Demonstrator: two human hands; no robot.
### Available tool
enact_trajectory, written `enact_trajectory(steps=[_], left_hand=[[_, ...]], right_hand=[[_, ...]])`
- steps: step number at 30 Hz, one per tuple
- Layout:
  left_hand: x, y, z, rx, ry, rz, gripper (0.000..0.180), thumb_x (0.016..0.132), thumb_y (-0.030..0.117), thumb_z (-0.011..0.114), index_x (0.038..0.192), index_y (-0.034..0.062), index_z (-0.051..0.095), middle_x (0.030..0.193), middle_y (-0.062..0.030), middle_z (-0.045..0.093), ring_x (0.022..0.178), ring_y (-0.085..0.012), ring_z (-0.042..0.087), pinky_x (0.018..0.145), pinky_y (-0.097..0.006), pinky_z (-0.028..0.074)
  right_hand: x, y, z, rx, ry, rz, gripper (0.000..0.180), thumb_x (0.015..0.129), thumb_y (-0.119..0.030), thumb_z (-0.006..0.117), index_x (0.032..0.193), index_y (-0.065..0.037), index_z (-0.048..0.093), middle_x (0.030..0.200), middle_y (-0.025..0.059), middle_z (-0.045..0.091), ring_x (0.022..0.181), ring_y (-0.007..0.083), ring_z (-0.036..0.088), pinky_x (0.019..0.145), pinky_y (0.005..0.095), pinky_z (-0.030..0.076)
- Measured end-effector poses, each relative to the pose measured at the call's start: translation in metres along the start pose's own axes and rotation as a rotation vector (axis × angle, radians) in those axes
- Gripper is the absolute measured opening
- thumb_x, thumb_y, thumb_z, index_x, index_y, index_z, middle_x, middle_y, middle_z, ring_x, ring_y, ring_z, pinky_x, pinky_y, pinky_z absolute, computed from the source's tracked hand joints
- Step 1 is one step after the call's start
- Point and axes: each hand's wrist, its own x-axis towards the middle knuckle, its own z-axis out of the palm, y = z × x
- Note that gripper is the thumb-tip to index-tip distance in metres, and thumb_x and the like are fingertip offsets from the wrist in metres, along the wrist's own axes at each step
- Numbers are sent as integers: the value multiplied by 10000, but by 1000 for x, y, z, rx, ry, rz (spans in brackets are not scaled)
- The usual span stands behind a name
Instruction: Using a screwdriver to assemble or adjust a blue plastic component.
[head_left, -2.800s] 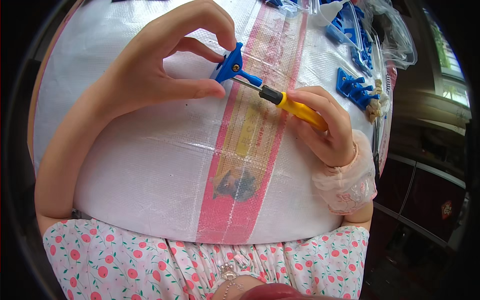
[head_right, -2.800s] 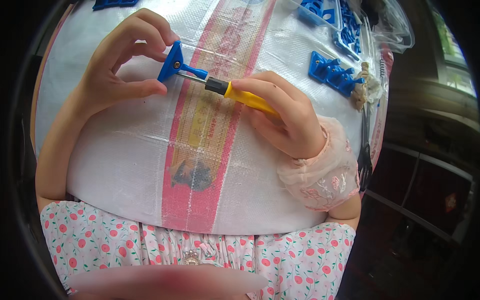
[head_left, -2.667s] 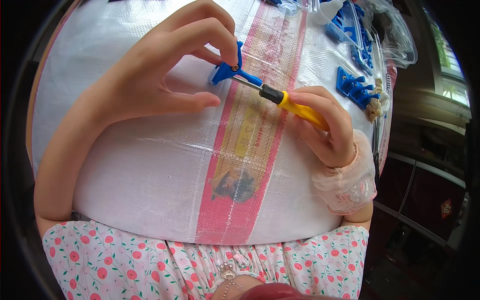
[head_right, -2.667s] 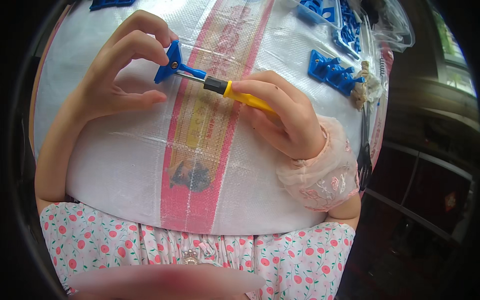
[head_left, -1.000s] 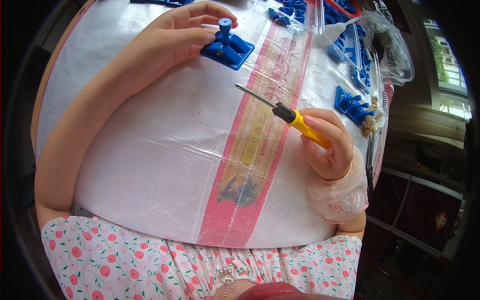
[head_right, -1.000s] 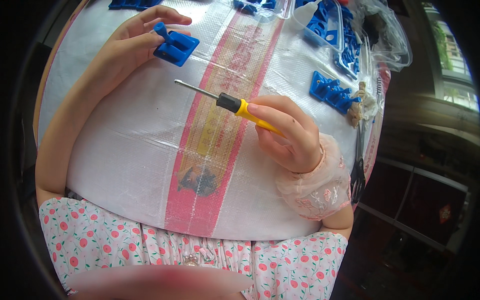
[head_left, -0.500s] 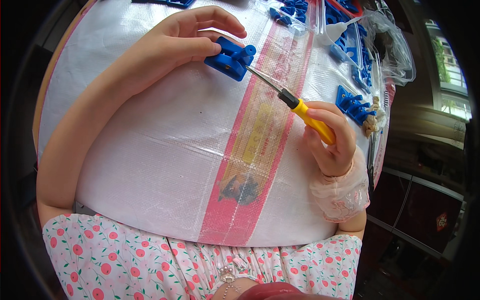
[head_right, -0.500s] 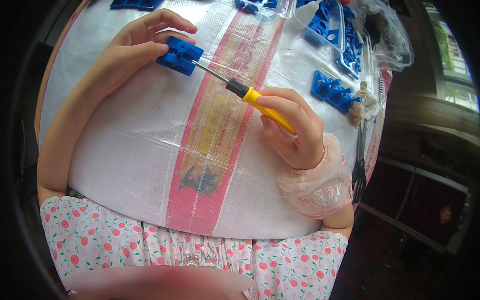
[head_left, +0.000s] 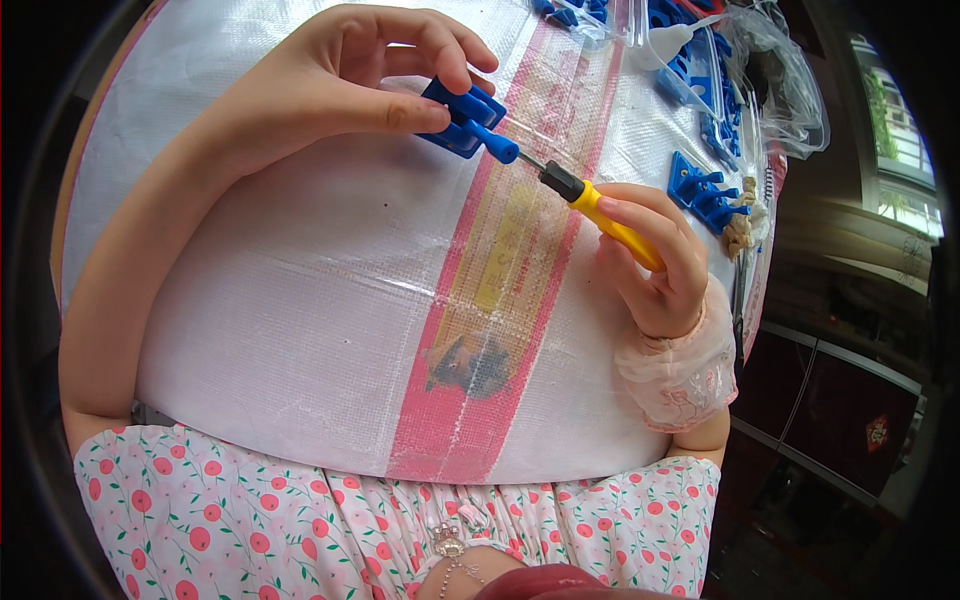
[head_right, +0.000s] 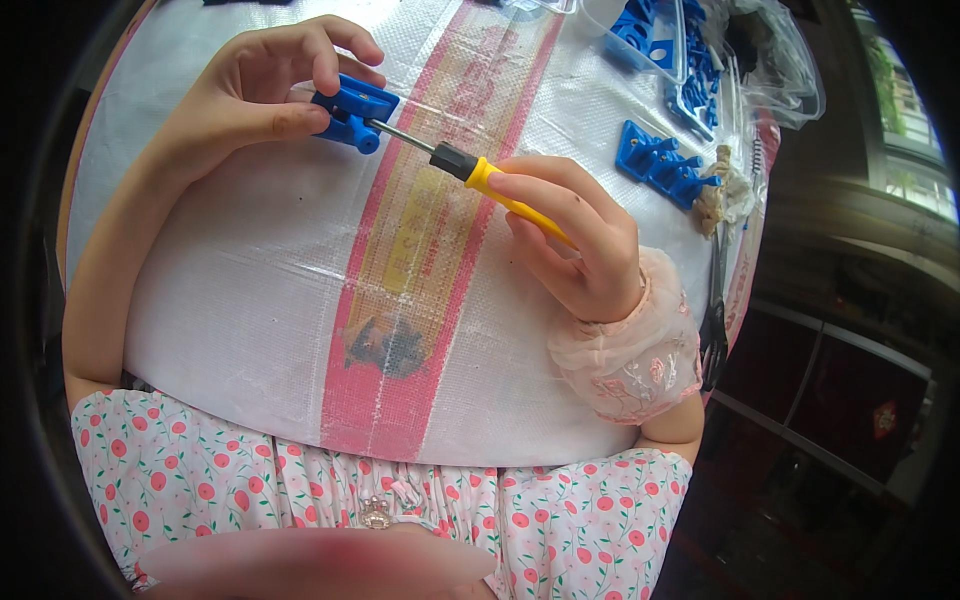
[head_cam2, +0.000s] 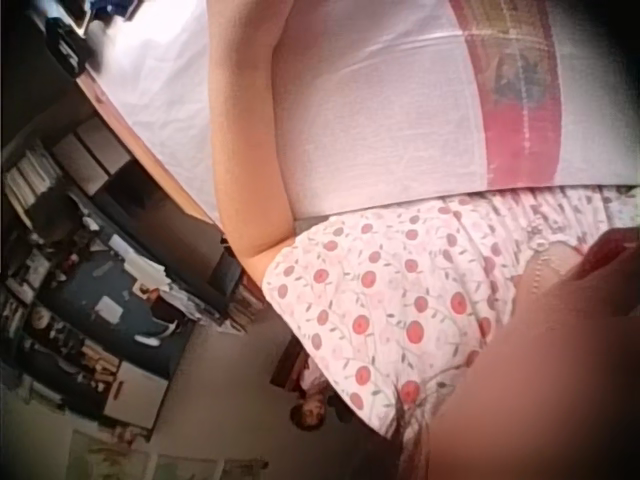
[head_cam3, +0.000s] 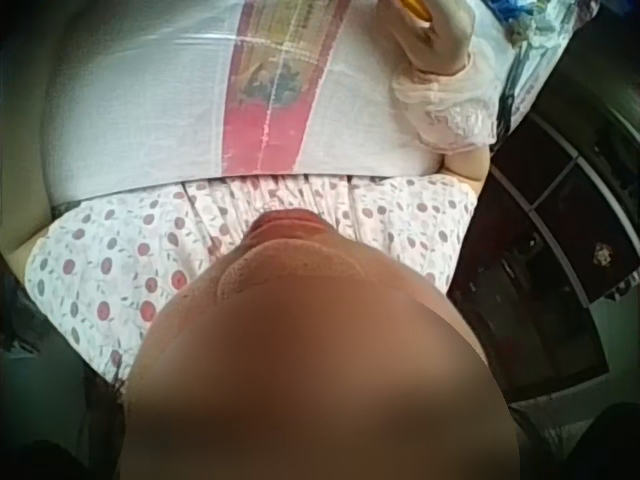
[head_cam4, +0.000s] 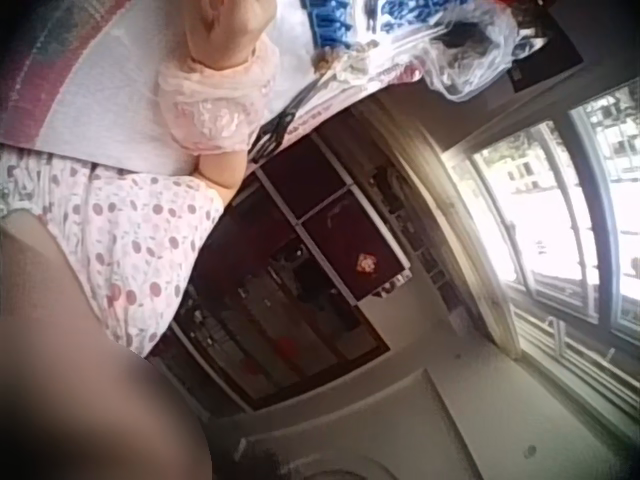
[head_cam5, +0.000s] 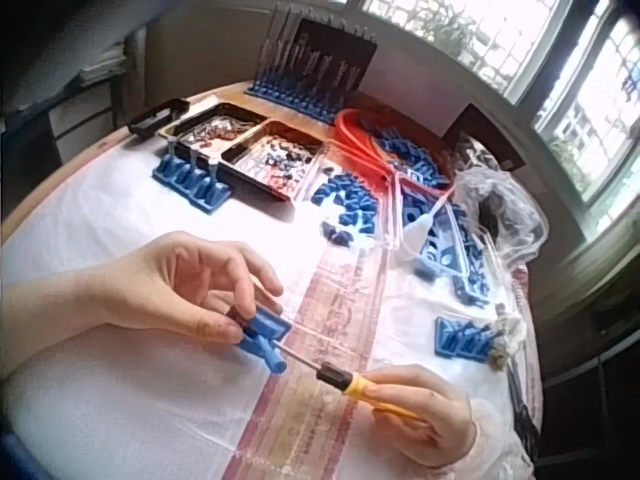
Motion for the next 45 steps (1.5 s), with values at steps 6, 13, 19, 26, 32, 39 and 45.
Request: enact_trajectory(steps=[6, 13, 19, 26, 32, 39, 45], left_hand=[[1, 8, 12, 16, 4, 58, 251, 777, 74, 777, 997, 138, 675, 1156, -84, 628, 1141, -199, 598, 983, -351, 518], [2, 13, 10, -158, -128, -155, 318, 867, -20, 618, 1161, 69, 537, 1281, -177, 541, 1211, -241, 551, 1004, -332, 497], [-2, 9, 12, 292, -49, 101, 126, 923, 38, 598, 1017, 97, 659, 1160, -88, 616, 1078, -204, 615, 938, -302, 521], [-3, 25, 25, 421, -106, 210, 197, 955, 239, 599, 1058, 73, 619, 1206, -97, 568, 1091, -216, 588, 903, -303, 512], [-5, 31, 29, 528, -181, 93, 306, 870, 241, 717, 1067, 89, 540, 1243, -94, 535, 1104, -228, 553, 929, -301, 473], [-8, 28, 32, 508, -135, 30, 434, 824, -4, 706, 1135, 128, 434, 1305, -105, 502, 1129, -238, 557, 963, -321, 475], [-14, 19, 32, 484, -90, 93, 507, 836, -49, 669, 1187, 141, 356, 1329, -131, 492, 1169, -252, 561, 964, -327, 511]], right_hand=[[0, 0, 1, 20, 17, -27, 451, 799, 158, 625, 1217, -11, 624, 1143, 189, 636, 974, 274, 672, 811, 299, 543], [2, 0, 1, -7, 8, -64, 451, 795, 157, 629, 1212, -14, 628, 1147, 191, 634, 972, 279, 670, 815, 294, 541], [2, -1, 0, -12, 3, -31, 446, 798, 151, 641, 1211, -17, 628, 1140, 186, 631, 975, 281, 666, 813, 293, 543], [1, -2, 0, -9, -5, -22, 434, 813, 135, 649, 1217, -20, 624, 1138, 188, 631, 977, 284, 668, 816, 293, 545], [1, -2, 0, -15, -15, -37, 435, 810, 140, 647, 1216, -13, 623, 1135, 191, 632, 982, 286, 669, 816, 295, 546], [1, 0, -1, 3, -17, -39, 453, 791, 157, 640, 1213, -8, 623, 1134, 192, 632, 966, 277, 669, 811, 296, 544], [2, 0, 0, 15, -22, -50, 452, 791, 161, 634, 1210, -7, 622, 1140, 191, 629, 973, 279, 668, 824, 300, 545]])
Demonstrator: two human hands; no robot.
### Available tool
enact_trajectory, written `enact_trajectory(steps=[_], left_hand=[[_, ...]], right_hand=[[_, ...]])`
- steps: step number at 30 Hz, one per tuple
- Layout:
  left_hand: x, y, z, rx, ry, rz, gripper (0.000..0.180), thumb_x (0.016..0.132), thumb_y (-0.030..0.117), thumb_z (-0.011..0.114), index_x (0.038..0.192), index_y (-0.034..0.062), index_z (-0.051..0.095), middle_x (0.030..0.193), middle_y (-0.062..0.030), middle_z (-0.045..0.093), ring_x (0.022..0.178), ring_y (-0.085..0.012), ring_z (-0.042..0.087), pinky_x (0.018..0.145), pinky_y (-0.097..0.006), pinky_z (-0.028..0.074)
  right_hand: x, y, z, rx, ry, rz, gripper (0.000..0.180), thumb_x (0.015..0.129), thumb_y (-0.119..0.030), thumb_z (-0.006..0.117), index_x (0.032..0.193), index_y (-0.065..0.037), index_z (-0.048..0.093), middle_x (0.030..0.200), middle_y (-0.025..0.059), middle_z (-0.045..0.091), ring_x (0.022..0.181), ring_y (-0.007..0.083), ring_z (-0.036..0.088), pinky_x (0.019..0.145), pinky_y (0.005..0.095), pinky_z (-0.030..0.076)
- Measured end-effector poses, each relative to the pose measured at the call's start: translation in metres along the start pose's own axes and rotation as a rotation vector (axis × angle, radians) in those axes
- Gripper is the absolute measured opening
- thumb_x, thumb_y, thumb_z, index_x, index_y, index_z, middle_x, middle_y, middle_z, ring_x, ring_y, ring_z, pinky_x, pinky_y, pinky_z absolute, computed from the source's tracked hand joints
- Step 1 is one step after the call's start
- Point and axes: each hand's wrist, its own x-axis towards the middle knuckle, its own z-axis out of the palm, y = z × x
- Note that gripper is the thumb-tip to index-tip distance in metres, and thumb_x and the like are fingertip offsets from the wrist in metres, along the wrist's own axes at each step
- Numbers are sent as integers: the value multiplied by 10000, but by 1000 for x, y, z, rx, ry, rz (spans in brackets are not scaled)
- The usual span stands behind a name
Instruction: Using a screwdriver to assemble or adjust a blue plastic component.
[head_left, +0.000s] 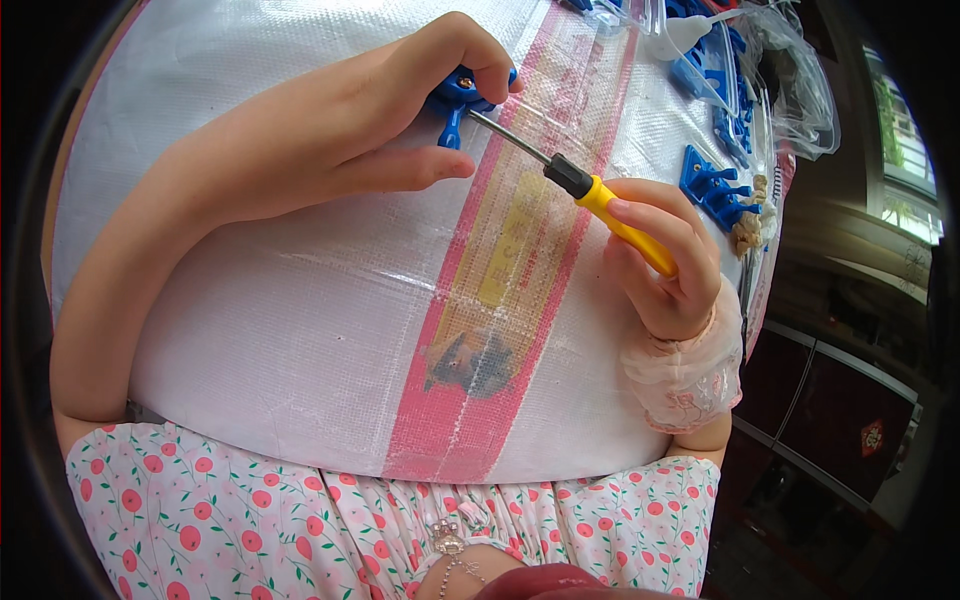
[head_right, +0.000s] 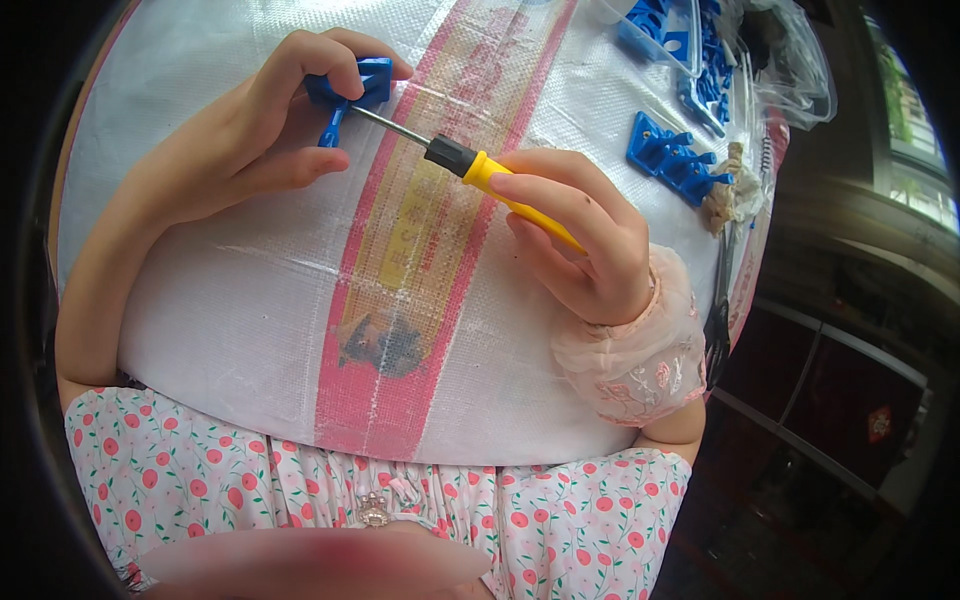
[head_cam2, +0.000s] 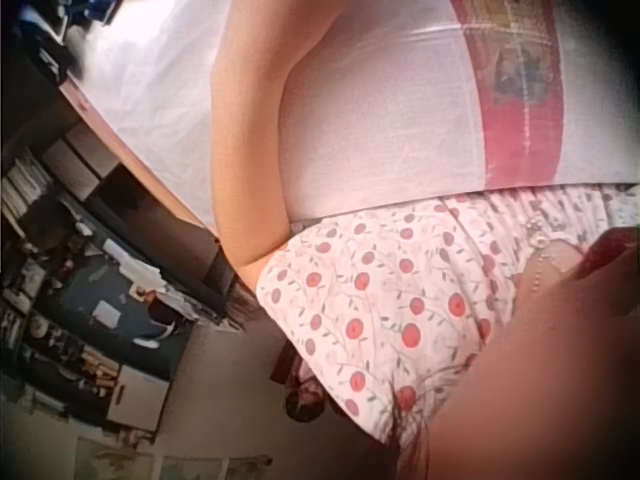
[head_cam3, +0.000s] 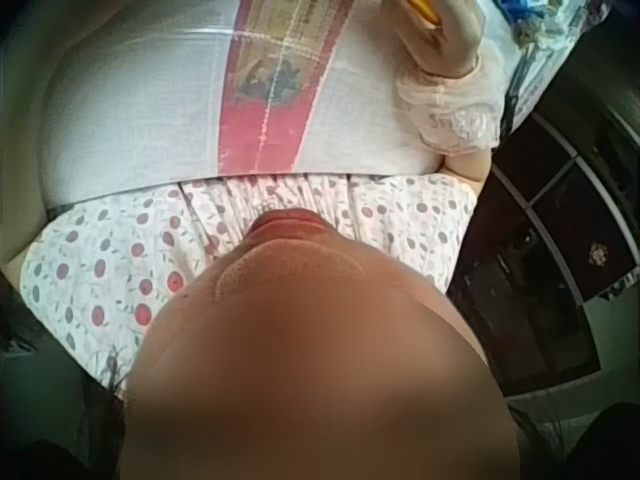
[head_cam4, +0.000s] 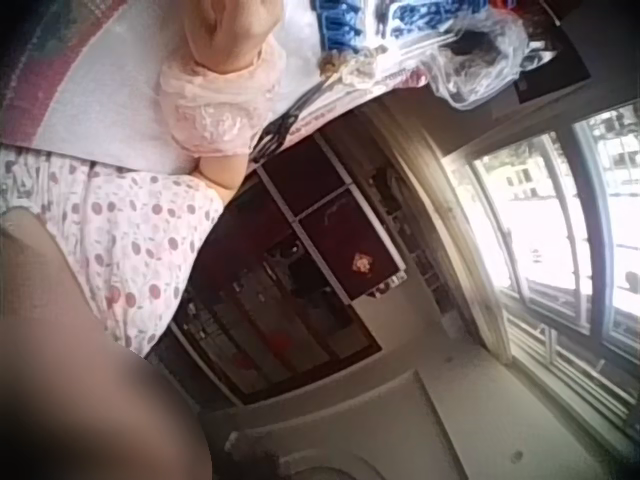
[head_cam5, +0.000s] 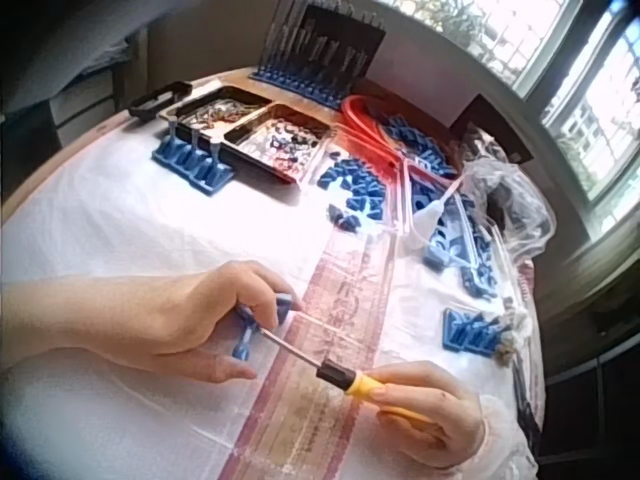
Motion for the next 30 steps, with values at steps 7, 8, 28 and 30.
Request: enact_trajectory(steps=[7, 8, 28, 30], left_hand=[[3, 4, -4, -10, -30, 14, 523, 798, -136, 600, 1160, 133, 334, 1371, -150, 468, 1199, -272, 557, 1036, -352, 491], [3, 3, -1, 25, -12, 40, 527, 791, -145, 588, 1157, 132, 329, 1377, -153, 465, 1211, -276, 552, 1046, -356, 485], [5, 3, -1, 283, 17, 71, 509, 797, -129, 484, 1181, 166, 326, 1480, -169, 413, 1347, -344, 454, 1143, -400, 380], [5, 5, -2, 283, -2, 59, 523, 782, -156, 458, 1175, 162, 320, 1484, -171, 408, 1351, -350, 450, 1153, -404, 365]], right_hand=[[-1, -1, -1, 4, 3, 22, 454, 792, 165, 628, 1211, -9, 620, 1141, 194, 628, 980, 287, 666, 829, 302, 545], [-1, -1, 0, 5, 3, 22, 454, 792, 165, 628, 1211, -8, 620, 1140, 194, 628, 980, 287, 666, 830, 302, 545], [-1, -2, -2, -8, -4, 33, 428, 797, 153, 632, 1194, -6, 623, 1141, 192, 628, 971, 280, 669, 807, 284, 545], [0, -2, -2, -5, -4, 31, 428, 793, 152, 635, 1192, -4, 623, 1140, 193, 629, 972, 283, 669, 810, 289, 543]])
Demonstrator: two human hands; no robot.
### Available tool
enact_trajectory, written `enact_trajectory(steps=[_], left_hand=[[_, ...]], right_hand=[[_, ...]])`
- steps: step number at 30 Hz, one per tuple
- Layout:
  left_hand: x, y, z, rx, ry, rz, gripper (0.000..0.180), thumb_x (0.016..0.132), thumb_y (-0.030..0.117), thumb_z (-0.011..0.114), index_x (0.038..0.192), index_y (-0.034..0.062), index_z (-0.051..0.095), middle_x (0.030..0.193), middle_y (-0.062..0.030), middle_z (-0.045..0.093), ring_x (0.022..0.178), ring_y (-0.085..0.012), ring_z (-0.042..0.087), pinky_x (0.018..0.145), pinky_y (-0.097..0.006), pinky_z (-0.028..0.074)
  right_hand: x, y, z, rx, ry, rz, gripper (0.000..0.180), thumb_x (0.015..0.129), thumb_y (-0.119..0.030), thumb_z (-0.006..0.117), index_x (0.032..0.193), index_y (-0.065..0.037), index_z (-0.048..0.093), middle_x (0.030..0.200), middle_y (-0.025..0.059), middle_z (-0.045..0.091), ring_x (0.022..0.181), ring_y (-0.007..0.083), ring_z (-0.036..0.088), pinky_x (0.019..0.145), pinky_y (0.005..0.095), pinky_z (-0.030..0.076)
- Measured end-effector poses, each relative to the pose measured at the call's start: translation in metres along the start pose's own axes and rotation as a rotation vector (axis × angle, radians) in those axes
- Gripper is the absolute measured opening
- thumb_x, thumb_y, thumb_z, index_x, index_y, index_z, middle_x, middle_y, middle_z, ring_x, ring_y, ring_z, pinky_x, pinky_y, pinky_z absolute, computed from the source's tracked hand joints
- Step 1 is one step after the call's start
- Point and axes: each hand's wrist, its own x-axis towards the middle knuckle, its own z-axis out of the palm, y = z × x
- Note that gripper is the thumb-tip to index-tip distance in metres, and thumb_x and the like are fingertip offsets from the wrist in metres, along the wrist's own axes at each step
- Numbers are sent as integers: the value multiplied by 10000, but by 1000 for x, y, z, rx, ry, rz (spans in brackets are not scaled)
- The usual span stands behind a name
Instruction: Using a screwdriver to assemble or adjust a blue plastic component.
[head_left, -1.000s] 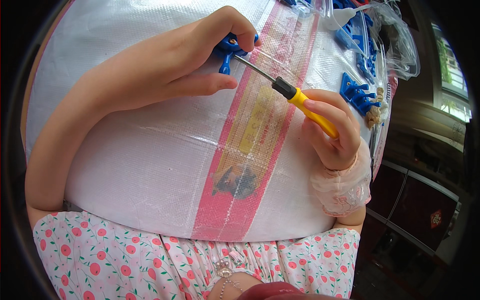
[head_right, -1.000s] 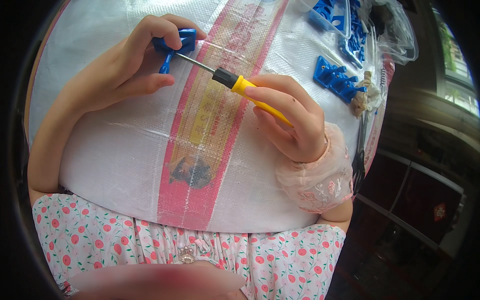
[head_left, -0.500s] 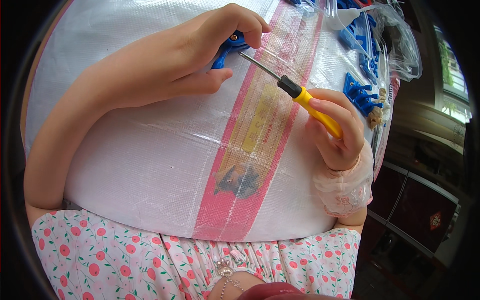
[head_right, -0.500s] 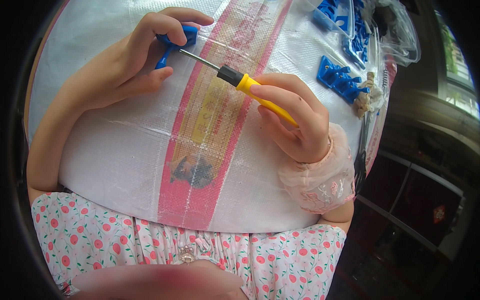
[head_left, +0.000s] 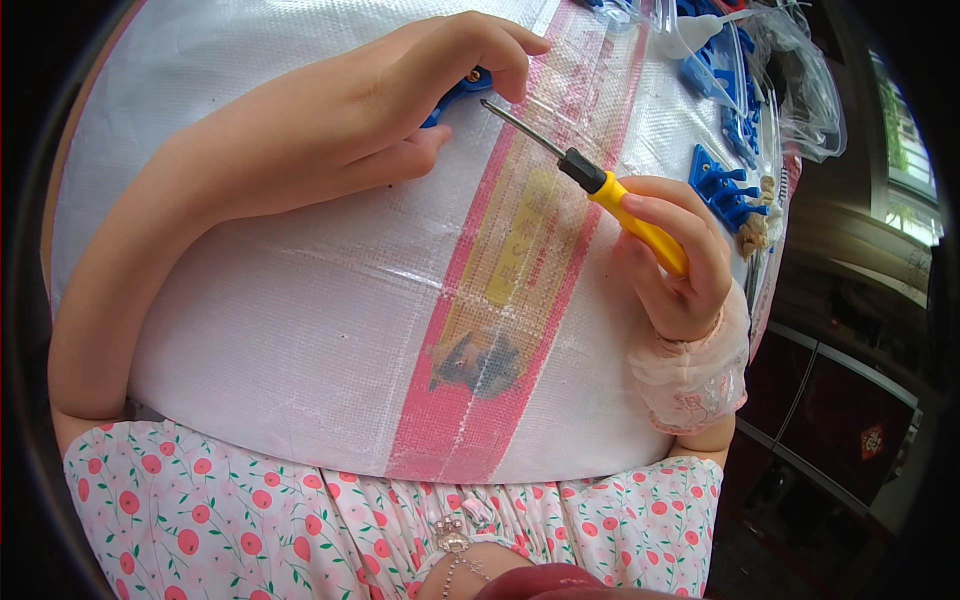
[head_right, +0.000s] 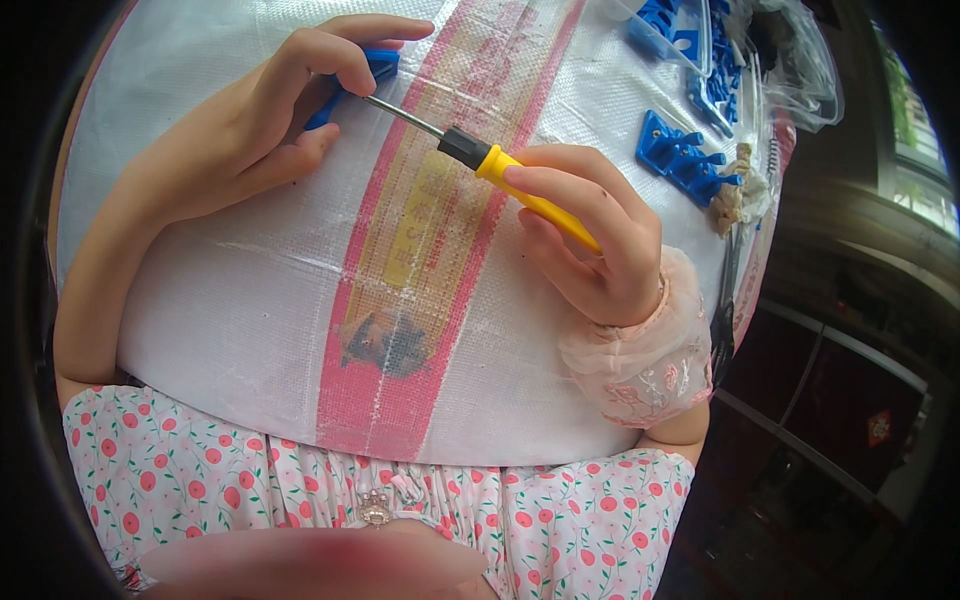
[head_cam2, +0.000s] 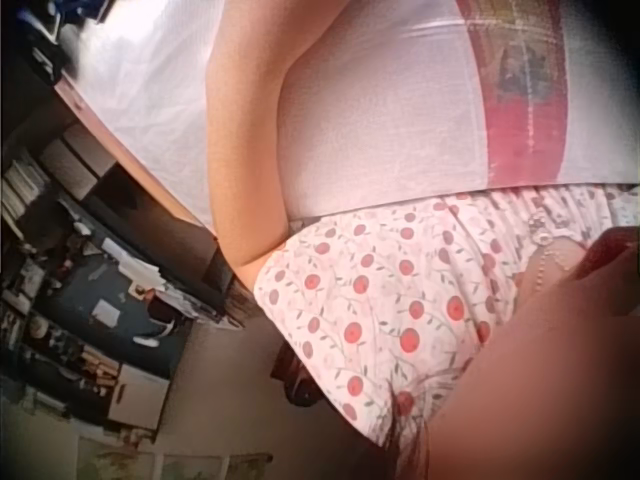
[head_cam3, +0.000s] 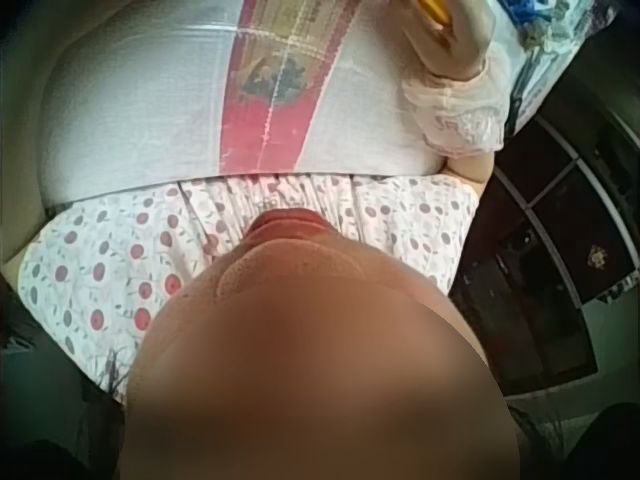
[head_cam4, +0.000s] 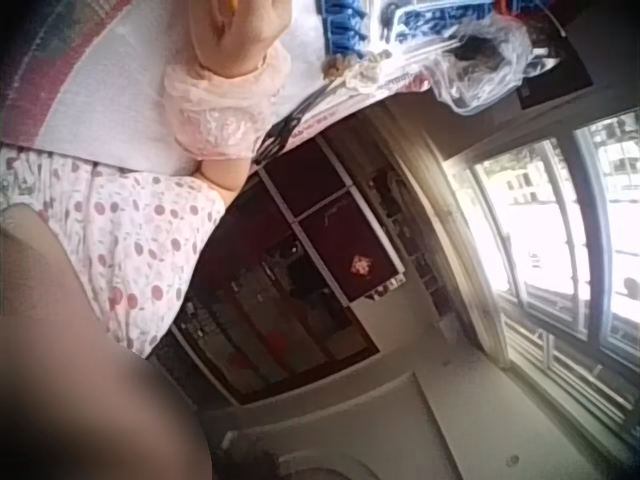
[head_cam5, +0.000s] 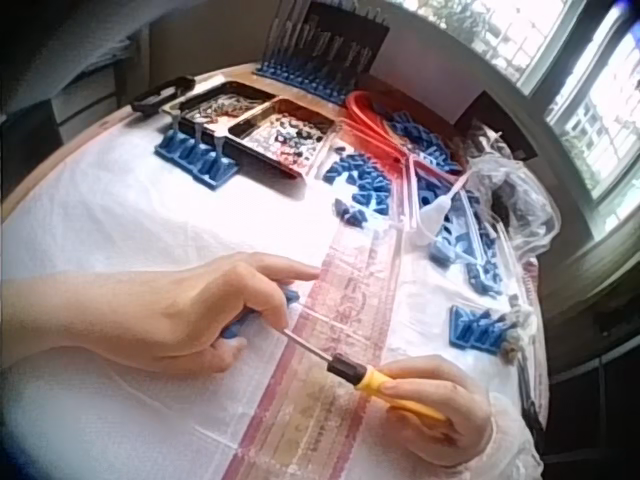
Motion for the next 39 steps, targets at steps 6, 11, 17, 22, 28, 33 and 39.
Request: enact_trajectory(steps=[6, 11, 17, 22, 28, 33, 39], left_hand=[[9, 4, -4, -98, 2, 8, 443, 859, -87, 487, 1224, 121, 346, 1453, -251, 360, 1328, -349, 458, 1107, -382, 412], [15, 9, -11, -232, -101, -74, 468, 853, -120, 446, 1203, 148, 290, 1506, -306, 232, 1363, -399, 400, 1147, -394, 373], [15, -6, -8, -273, -155, -164, 398, 896, -114, 413, 1202, 112, 296, 1468, -316, 308, 1355, -402, 408, 1145, -401, 374], [17, -1, -8, -222, -115, -178, 371, 904, -113, 412, 1195, 83, 292, 1408, -305, 390, 1323, -391, 447, 1121, -404, 387], [10, -7, -11, -225, -27, -189, 375, 871, -96, 457, 1180, 77, 334, 1307, -252, 494, 1234, -323, 531, 1066, -401, 420], [10, -10, -10, -355, 80, -234, 315, 848, -39, 565, 1120, 53, 435, 1151, -197, 589, 1092, -256, 619, 988, -353, 496], [10, 5, -19, -249, 176, -126, 268, 854, -17, 605, 1089, 46, 492, 1068, -142, 589, 1045, -212, 632, 938, -331, 535]], right_hand=[[0, -1, 0, -4, 0, 14, 426, 781, 153, 634, 1182, 8, 620, 1132, 195, 633, 978, 292, 668, 817, 299, 532], [-1, -3, -2, -7, -5, 49, 425, 778, 159, 625, 1176, 8, 619, 1124, 194, 633, 971, 290, 668, 814, 296, 528], [-1, -2, 0, 16, -3, 51, 429, 774, 163, 619, 1174, 9, 617, 1120, 193, 632, 963, 288, 667, 812, 295, 524], [-1, -1, -2, 1, -11, 32, 432, 773, 165, 617, 1176, 8, 617, 1124, 194, 630, 962, 281, 667, 804, 288, 525], [0, -2, -2, 5, -17, 31, 439, 770, 166, 620, 1179, 5, 619, 1135, 191, 627, 957, 267, 668, 801, 281, 532], [1, -2, -2, 9, -20, 35, 439, 771, 166, 621, 1179, 5, 619, 1132, 188, 629, 967, 271, 668, 807, 284, 534], [0, -1, -2, 6, -20, 23, 435, 773, 166, 616, 1178, 7, 618, 1124, 191, 629, 962, 272, 667, 803, 286, 533]])
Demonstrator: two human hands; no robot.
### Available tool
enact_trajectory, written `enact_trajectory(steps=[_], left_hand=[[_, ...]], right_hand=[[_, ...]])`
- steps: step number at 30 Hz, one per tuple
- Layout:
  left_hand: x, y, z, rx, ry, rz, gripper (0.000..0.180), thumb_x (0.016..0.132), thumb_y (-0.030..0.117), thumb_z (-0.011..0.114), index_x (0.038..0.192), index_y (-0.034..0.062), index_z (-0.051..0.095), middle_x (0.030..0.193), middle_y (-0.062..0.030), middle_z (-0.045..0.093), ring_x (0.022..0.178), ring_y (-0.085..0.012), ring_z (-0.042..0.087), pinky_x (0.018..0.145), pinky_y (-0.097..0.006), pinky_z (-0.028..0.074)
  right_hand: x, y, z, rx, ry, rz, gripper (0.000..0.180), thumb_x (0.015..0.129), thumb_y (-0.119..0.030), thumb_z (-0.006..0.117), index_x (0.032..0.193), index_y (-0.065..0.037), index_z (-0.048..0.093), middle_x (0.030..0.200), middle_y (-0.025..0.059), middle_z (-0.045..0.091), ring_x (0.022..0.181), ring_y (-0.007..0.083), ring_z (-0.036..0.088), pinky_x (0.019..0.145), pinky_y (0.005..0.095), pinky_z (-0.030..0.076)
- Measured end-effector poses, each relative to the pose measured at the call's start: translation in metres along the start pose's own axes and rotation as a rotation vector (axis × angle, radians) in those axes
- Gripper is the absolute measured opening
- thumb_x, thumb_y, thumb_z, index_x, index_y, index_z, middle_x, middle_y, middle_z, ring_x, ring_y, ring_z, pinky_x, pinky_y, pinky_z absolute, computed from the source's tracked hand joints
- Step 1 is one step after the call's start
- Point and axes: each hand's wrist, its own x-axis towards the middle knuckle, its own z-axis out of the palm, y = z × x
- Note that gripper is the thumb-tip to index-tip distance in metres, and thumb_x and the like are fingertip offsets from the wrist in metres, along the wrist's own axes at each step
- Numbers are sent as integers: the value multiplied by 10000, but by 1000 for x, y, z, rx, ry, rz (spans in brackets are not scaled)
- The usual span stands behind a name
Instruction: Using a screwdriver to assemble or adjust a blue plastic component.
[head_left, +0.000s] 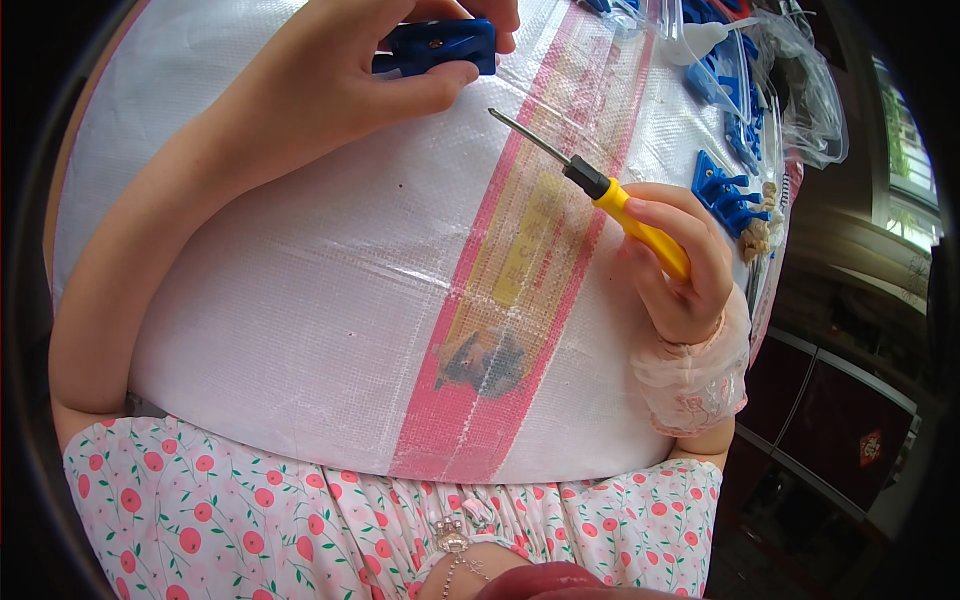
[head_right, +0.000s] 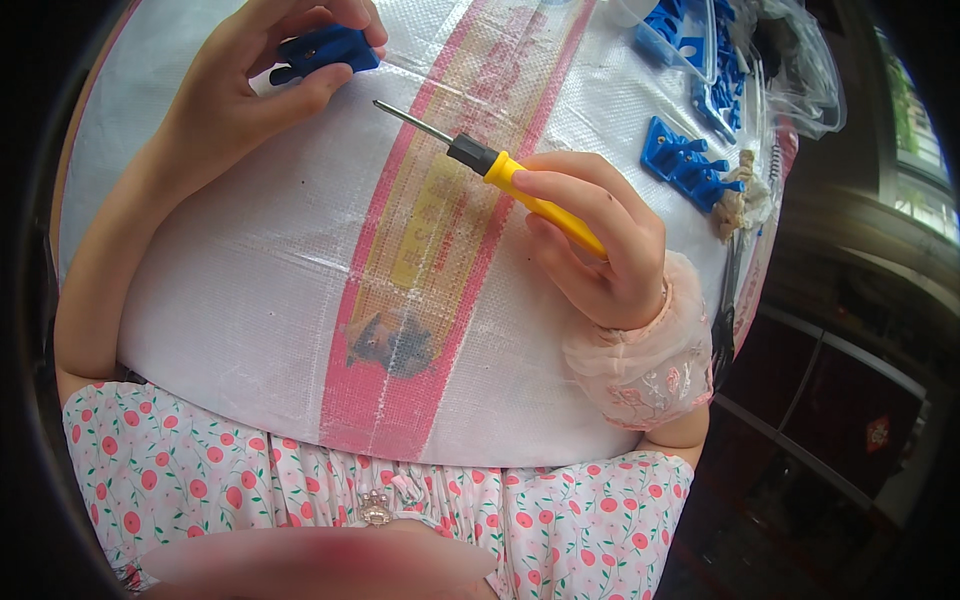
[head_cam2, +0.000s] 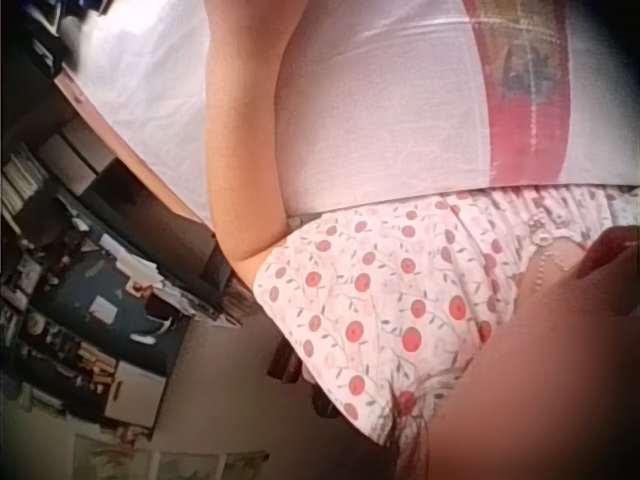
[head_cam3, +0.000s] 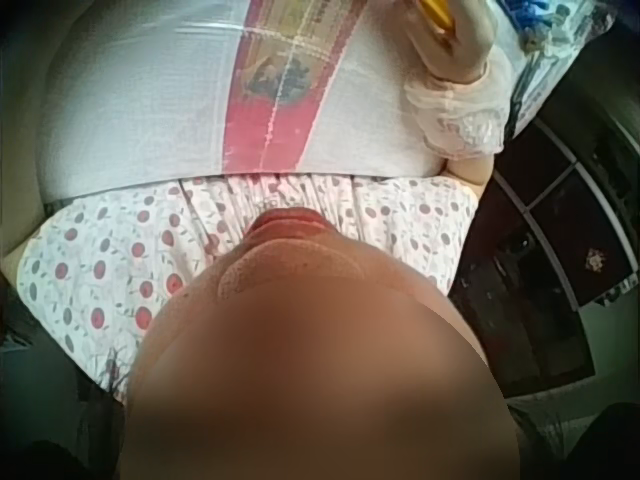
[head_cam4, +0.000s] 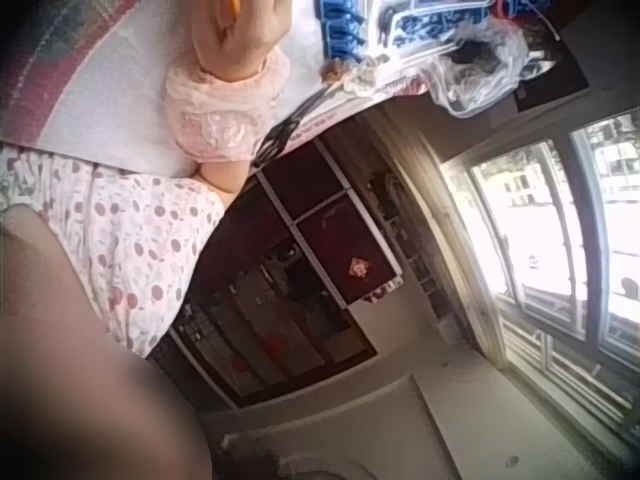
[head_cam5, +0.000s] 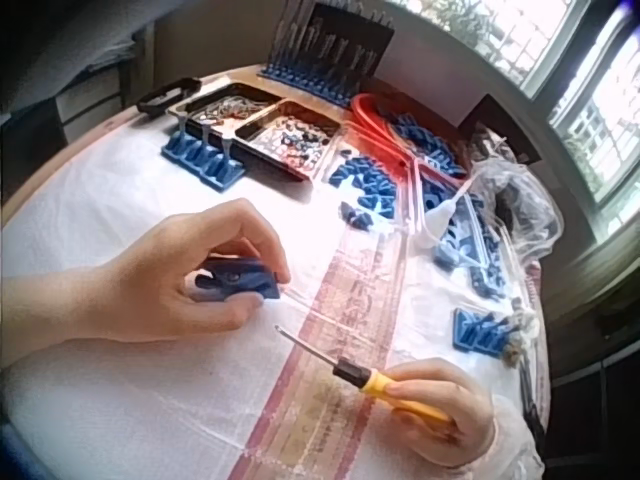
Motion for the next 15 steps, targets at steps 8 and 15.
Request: enact_trajectory(steps=[8, 15], left_hand=[[1, -41, 3, -159, 32, 73, 237, 907, -15, 450, 1132, 34, 503, 1040, -104, 539, 1013, -159, 589, 916, -331, 516], [5, -9, -8, -787, 109, -462, 430, 879, 27, 396, 1300, -34, 454, 1090, -134, 560, 1038, -149, 559, 946, -290, 480]], right_hand=[[0, 0, 0, 4, -4, 2, 433, 777, 164, 611, 1180, 7, 620, 1126, 190, 630, 956, 273, 667, 804, 286, 534], [-1, -1, 0, 4, 0, 15, 428, 779, 161, 611, 1179, 11, 620, 1122, 190, 631, 958, 274, 666, 804, 291, 531]])
